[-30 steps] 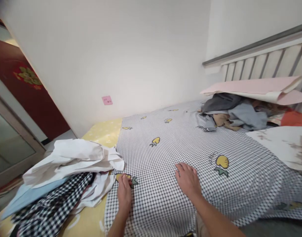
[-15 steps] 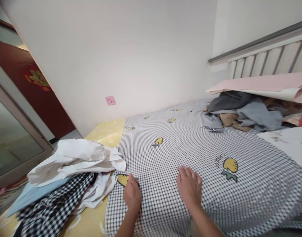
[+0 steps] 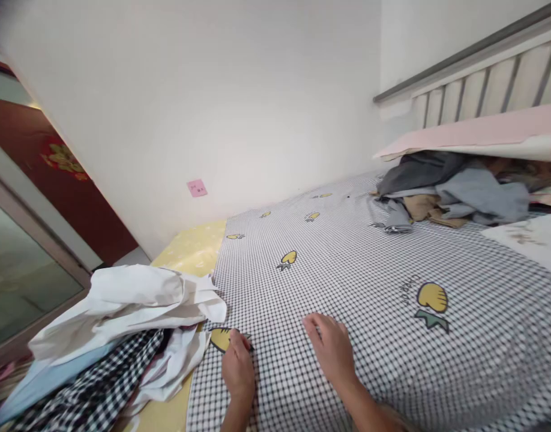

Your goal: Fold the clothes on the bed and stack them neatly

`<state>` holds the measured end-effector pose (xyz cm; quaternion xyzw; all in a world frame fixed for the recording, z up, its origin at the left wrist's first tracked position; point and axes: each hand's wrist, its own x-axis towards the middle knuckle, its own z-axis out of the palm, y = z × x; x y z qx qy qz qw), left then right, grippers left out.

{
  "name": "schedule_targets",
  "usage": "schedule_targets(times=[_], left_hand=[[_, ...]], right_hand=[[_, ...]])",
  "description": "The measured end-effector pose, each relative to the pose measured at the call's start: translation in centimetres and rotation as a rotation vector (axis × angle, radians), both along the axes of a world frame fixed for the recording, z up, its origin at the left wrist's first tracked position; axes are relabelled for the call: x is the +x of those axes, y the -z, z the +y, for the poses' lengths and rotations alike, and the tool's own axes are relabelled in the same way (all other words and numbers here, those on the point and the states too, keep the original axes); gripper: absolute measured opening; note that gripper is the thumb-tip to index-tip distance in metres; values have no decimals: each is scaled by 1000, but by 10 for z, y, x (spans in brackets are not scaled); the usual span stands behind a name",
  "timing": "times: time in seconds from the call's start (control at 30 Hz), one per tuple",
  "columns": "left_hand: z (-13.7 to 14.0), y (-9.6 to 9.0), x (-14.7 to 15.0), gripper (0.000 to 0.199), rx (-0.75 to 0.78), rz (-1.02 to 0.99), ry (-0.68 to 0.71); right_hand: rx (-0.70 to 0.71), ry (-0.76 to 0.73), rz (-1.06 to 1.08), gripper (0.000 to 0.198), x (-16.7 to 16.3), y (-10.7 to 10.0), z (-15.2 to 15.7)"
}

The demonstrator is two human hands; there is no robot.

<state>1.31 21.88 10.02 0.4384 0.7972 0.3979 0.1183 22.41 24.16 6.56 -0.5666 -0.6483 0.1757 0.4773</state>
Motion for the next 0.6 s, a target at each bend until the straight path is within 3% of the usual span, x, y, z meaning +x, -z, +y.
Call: schedule_targets(times=[0.13, 0.6], left_hand=[[-1, 8, -4, 63, 206, -89, 73], [3, 15, -4, 61, 268, -165, 87]], right_hand=[[-125, -107, 291, 68, 6, -3, 7], [-140, -77, 276, 68, 2, 2, 16]])
